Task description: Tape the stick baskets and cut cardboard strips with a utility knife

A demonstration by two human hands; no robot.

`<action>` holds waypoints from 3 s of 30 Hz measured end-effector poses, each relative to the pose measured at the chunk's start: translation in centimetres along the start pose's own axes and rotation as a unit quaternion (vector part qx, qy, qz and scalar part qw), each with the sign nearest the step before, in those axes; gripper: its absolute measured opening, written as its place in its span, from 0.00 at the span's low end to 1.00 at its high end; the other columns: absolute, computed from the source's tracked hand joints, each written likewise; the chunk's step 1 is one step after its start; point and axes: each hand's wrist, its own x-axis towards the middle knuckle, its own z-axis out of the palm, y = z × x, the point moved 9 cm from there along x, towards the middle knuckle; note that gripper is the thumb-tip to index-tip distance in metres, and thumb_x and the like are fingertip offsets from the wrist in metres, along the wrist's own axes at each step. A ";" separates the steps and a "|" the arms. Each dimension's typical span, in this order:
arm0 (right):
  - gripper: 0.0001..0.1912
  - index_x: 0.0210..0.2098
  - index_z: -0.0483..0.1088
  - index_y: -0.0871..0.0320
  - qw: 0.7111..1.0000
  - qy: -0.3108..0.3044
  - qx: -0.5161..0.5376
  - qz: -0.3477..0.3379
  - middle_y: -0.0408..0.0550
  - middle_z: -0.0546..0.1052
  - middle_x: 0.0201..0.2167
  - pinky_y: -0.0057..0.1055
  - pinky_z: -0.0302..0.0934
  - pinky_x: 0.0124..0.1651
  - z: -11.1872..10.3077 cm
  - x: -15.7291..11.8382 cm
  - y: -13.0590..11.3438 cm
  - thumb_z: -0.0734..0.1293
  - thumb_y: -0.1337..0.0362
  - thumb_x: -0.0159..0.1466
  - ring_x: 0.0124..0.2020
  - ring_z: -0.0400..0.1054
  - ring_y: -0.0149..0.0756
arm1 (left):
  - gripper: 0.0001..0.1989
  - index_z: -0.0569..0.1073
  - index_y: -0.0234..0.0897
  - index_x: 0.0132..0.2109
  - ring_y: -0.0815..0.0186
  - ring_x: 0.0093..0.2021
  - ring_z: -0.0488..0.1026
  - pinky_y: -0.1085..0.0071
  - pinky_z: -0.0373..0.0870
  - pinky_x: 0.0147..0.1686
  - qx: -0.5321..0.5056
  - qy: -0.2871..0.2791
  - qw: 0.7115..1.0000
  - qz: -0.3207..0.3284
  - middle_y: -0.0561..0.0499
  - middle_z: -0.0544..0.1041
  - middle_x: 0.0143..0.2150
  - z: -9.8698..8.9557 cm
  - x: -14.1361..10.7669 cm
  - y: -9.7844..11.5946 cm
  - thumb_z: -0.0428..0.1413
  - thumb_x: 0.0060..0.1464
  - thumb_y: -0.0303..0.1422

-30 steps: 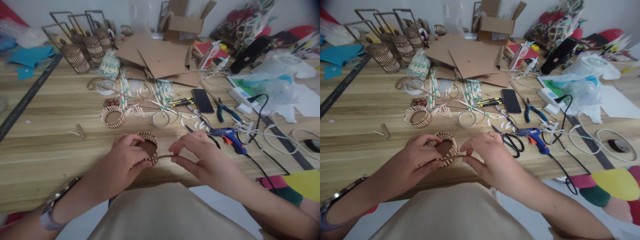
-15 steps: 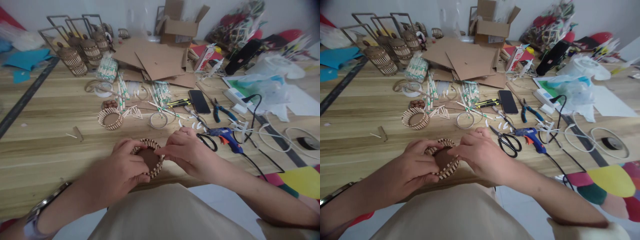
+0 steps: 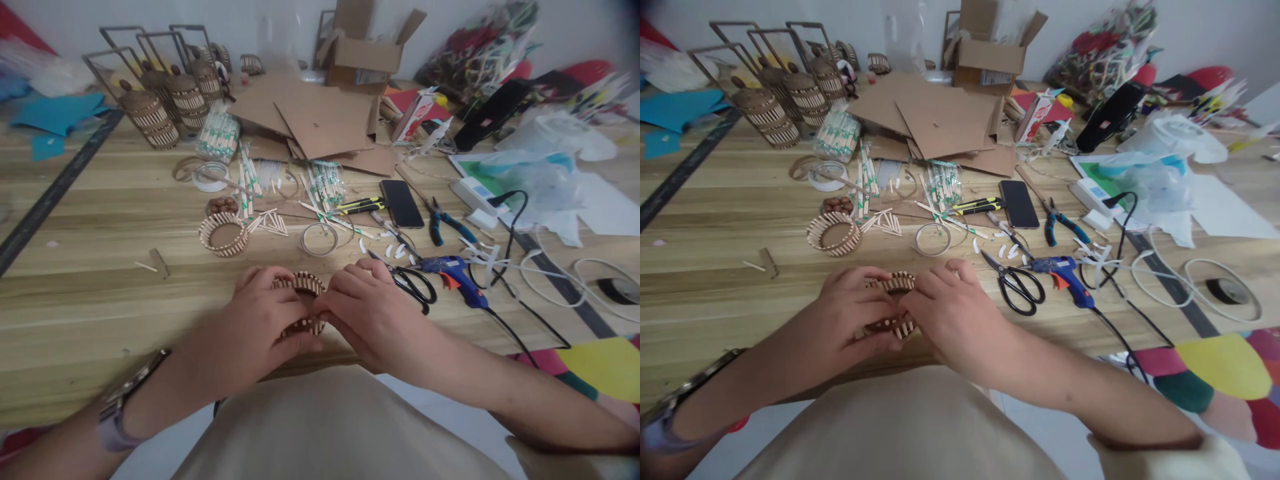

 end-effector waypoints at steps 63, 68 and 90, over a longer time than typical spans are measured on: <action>0.03 0.36 0.73 0.57 0.979 -0.080 0.186 0.003 0.46 0.75 0.39 0.39 0.52 0.52 0.8 0.6 0.8 0.69 0.69 0.67 0.46 0.64 0.39 | 0.12 0.77 0.41 0.37 0.54 0.59 0.62 0.53 0.57 0.62 -0.019 -0.002 0.999 0.047 0.53 0.81 0.38 -0.6 -0.5 0.4 0.52 0.69 0.31; 0.03 0.38 0.74 0.57 0.978 -0.068 0.196 -0.016 0.45 0.75 0.39 0.39 0.50 0.52 0.5 0.3 0.9 0.69 0.70 0.67 0.46 0.63 0.38 | 0.07 0.78 0.43 0.47 0.54 0.62 0.62 0.59 0.62 0.59 -0.038 -0.029 0.998 0.043 0.52 0.80 0.48 -0.6 -0.4 -0.5 0.59 0.65 0.37; 0.08 0.37 0.76 0.53 0.998 0.030 -0.028 -0.051 0.47 0.76 0.42 0.43 0.50 0.57 6.5 0.3 4.6 0.65 0.69 0.69 0.48 0.63 0.41 | 0.05 0.77 0.38 0.42 0.50 0.54 0.68 0.51 0.65 0.54 0.188 0.105 0.975 0.053 0.51 0.80 0.39 4.5 0.3 -3.7 0.64 0.58 0.28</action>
